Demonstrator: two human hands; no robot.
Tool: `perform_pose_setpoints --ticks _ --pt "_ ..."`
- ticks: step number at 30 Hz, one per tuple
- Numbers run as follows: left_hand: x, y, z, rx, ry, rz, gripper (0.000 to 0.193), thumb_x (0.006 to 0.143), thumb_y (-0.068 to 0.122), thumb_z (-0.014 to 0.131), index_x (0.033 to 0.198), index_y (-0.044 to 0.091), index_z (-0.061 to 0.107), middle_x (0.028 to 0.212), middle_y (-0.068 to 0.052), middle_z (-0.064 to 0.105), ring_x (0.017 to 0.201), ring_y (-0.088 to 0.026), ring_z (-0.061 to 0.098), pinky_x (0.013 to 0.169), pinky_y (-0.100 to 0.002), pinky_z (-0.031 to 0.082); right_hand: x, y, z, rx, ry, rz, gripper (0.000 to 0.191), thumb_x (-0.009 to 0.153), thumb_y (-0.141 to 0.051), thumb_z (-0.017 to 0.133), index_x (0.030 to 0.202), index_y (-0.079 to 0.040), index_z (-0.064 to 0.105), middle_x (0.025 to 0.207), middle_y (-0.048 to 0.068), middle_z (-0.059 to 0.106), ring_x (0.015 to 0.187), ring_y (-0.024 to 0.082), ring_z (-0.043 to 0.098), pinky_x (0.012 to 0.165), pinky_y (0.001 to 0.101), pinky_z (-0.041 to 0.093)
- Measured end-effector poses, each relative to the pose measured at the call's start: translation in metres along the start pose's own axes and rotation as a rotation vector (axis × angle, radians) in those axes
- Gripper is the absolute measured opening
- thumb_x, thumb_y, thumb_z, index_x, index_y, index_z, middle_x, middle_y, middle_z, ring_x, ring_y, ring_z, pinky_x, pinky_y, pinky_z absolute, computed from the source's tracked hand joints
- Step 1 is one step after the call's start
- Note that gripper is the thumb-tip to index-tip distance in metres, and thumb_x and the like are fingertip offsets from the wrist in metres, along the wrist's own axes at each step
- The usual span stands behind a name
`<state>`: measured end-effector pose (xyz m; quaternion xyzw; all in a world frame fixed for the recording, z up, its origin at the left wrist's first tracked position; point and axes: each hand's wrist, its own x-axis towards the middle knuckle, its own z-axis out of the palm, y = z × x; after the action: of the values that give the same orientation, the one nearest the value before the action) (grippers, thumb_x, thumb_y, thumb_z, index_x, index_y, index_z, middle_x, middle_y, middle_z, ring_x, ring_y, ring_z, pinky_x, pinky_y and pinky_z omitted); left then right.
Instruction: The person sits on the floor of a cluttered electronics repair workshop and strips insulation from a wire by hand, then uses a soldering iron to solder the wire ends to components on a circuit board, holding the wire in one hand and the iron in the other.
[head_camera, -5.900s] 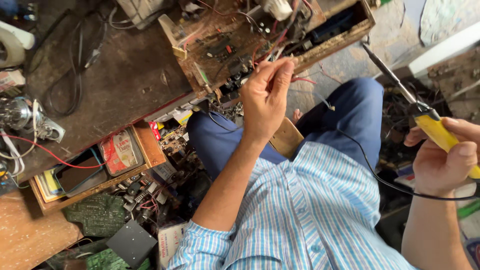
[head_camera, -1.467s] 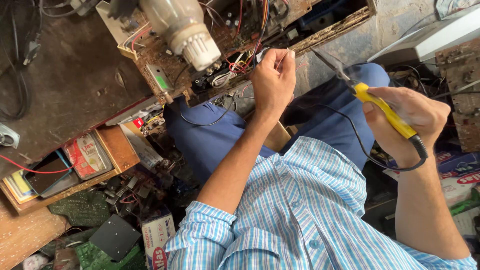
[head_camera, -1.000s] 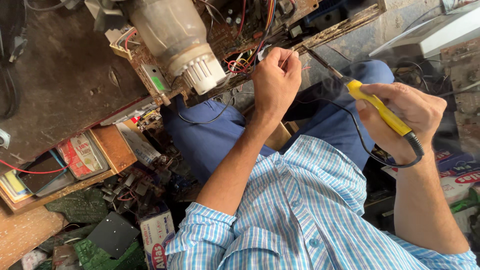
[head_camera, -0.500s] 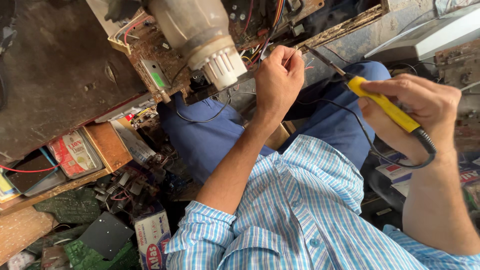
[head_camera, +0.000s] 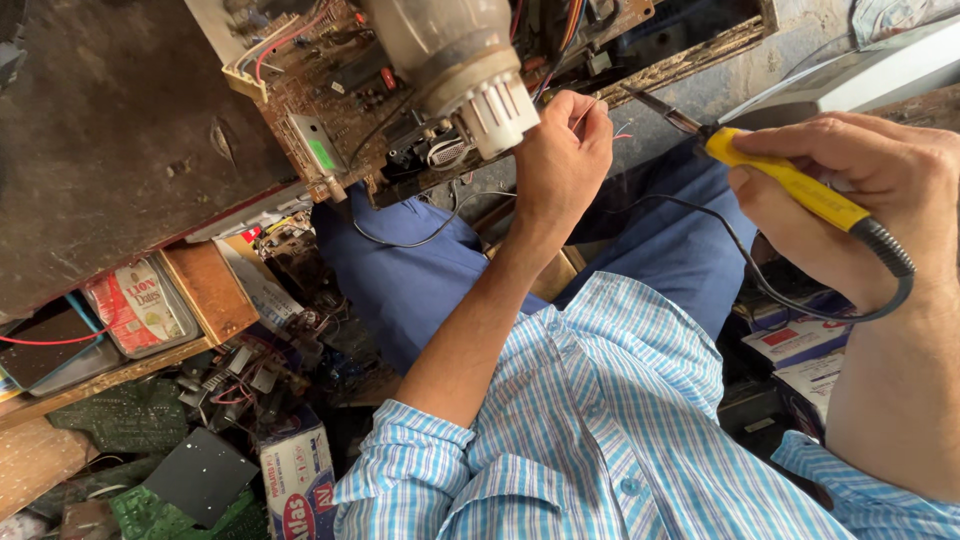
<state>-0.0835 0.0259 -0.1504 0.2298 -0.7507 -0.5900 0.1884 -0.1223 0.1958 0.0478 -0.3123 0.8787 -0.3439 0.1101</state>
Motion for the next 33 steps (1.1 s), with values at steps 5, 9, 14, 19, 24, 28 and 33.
perform_pose_setpoints --ticks 5,9,14,19,24,28,33 --pt "0.001 -0.002 0.000 0.000 -0.015 0.004 0.014 0.096 0.010 0.067 0.090 -0.003 0.067 0.072 -0.007 0.072 0.064 -0.013 0.071 0.060 -0.029 0.057 0.001 0.004 0.001 -0.100 -0.024 -0.050 0.019 0.086 0.005 0.075 0.104 0.012 0.074 0.085 0.020 0.073 0.072 0.022 0.073 0.062 0.0292 0.056" --pt "0.001 -0.001 0.000 0.006 -0.016 0.010 0.014 0.095 0.010 0.068 0.089 -0.002 0.067 0.071 -0.007 0.071 0.063 -0.012 0.070 0.060 -0.029 0.057 0.002 0.006 0.001 0.017 -0.020 -0.026 0.018 0.090 0.003 0.073 0.107 0.009 0.073 0.089 0.017 0.072 0.078 0.018 0.072 0.066 0.0263 0.056" --pt "0.002 0.002 -0.002 0.011 -0.017 0.009 0.015 0.095 0.011 0.068 0.089 -0.002 0.067 0.070 -0.007 0.071 0.062 -0.013 0.070 0.060 -0.029 0.057 0.008 0.002 -0.003 0.067 -0.060 0.078 0.020 0.090 0.001 0.074 0.110 0.008 0.074 0.090 0.016 0.072 0.075 0.017 0.070 0.063 0.0254 0.054" --pt "0.002 0.005 -0.003 0.025 -0.018 -0.030 0.015 0.095 0.013 0.068 0.090 -0.001 0.068 0.072 -0.008 0.073 0.064 -0.013 0.073 0.061 -0.030 0.058 0.020 -0.003 -0.008 0.118 -0.108 0.083 0.020 0.090 0.000 0.073 0.110 0.005 0.074 0.089 0.014 0.072 0.074 0.014 0.069 0.062 0.0238 0.052" --pt "0.002 0.003 -0.003 0.007 -0.036 -0.056 0.017 0.096 0.015 0.068 0.089 -0.001 0.068 0.075 -0.008 0.075 0.066 -0.012 0.073 0.062 -0.030 0.057 0.005 0.036 -0.008 0.014 -0.116 0.015 0.022 0.090 0.003 0.074 0.111 0.006 0.074 0.092 0.017 0.073 0.076 0.017 0.070 0.066 0.0268 0.055" --pt "0.001 -0.003 -0.003 -0.074 -0.055 -0.017 0.017 0.099 0.014 0.068 0.091 -0.001 0.067 0.074 -0.005 0.072 0.066 -0.009 0.067 0.062 -0.027 0.054 -0.022 0.130 0.000 0.159 0.006 0.056 0.021 0.108 -0.008 0.067 0.127 0.002 0.066 0.106 0.014 0.071 0.086 0.014 0.069 0.077 0.0231 0.056" --pt "-0.003 -0.012 -0.005 -0.159 -0.073 0.012 0.016 0.101 0.013 0.068 0.092 -0.001 0.066 0.076 -0.002 0.070 0.069 -0.004 0.062 0.063 -0.025 0.053 -0.045 0.250 0.001 0.028 0.103 0.272 0.025 0.119 -0.013 0.058 0.141 -0.002 0.058 0.110 0.009 0.066 0.090 0.013 0.065 0.083 0.0262 0.054"
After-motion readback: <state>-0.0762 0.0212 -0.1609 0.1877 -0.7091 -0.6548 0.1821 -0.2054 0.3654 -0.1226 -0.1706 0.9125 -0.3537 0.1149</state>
